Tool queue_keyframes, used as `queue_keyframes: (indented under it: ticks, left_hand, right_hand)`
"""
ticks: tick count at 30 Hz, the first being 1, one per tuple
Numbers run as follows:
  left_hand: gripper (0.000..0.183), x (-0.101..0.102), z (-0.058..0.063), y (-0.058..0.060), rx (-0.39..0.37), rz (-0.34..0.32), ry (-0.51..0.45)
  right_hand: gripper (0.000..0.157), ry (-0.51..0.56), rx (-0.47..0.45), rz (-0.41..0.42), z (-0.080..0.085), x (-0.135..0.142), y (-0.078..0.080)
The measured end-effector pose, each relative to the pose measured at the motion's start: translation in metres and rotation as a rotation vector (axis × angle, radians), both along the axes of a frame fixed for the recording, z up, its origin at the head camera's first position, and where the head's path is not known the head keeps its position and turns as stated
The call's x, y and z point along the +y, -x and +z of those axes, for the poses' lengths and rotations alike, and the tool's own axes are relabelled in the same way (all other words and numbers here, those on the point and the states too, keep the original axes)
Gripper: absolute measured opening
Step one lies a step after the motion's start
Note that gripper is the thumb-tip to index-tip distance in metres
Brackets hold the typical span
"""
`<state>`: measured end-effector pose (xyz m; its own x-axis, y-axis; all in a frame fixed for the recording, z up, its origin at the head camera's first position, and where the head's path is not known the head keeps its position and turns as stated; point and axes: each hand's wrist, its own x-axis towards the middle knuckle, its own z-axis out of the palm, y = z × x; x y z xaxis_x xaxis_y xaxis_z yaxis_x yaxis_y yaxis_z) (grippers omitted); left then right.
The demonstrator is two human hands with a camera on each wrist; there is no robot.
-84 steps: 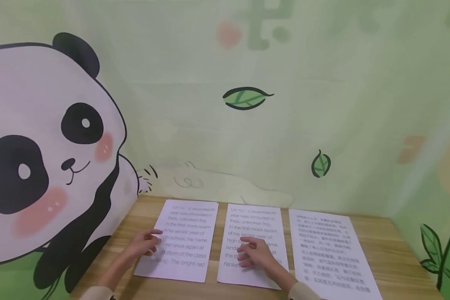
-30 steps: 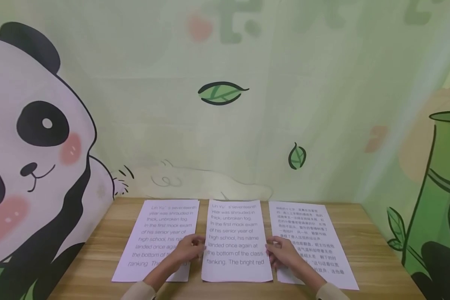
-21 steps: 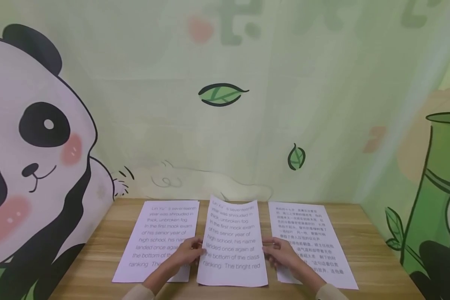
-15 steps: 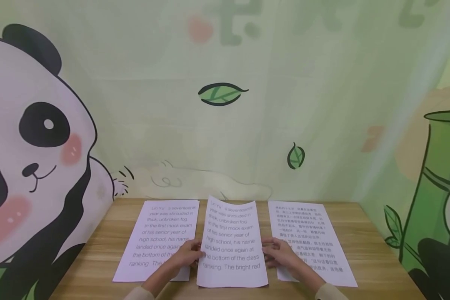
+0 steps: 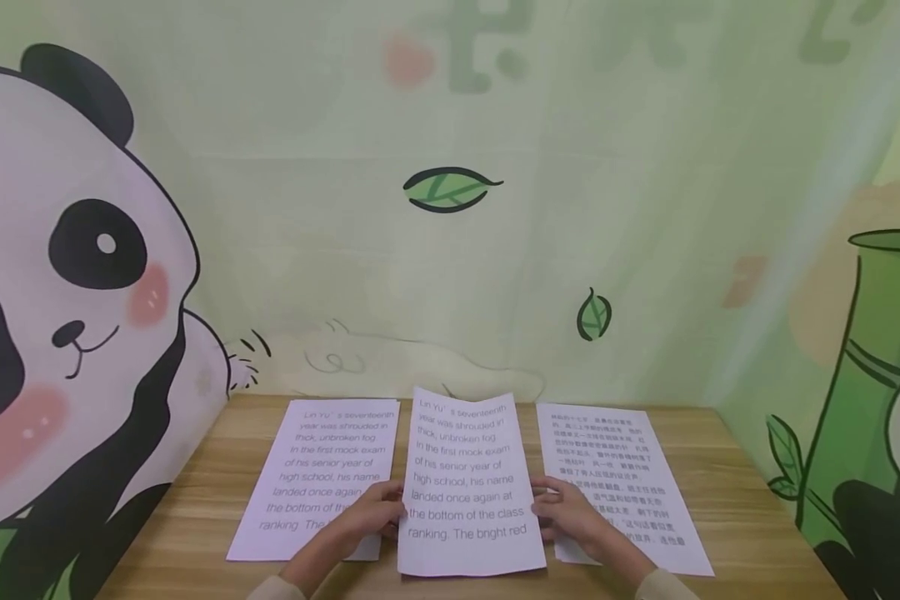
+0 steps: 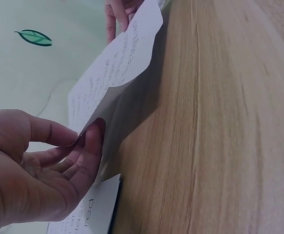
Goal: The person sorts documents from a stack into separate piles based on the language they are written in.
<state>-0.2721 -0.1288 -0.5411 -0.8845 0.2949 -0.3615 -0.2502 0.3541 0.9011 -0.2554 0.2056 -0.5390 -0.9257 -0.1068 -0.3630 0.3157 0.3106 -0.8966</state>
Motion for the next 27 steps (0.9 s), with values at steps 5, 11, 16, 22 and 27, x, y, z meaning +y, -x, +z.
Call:
queue_keyframes:
  ticks: [5, 11, 16, 22, 27]
  left_hand:
    - [0.056, -0.002, 0.0, 0.0, -0.013, 0.006, -0.013]
    - [0.056, -0.003, 0.001, 0.0, -0.028, 0.016, -0.025]
    - [0.055, -0.004, 0.003, 0.001, -0.029, 0.021, -0.026]
    - [0.054, -0.01, 0.004, 0.001, -0.01, 0.035, -0.038]
    - [0.055, -0.017, 0.004, 0.002, -0.01, 0.053, -0.04]
  right_hand:
    - [0.056, 0.018, 0.0, -0.004, 0.001, 0.001, -0.001]
    - [0.056, 0.01, -0.013, -0.024, 0.001, 0.002, 0.001]
    - [0.055, 0.011, -0.014, -0.034, 0.001, 0.002, 0.002]
    - [0.057, 0.074, 0.005, 0.0, 0.001, 0.002, 0.0]
    - [0.06, 0.111, 0.013, 0.017, 0.0, 0.0, -0.001]
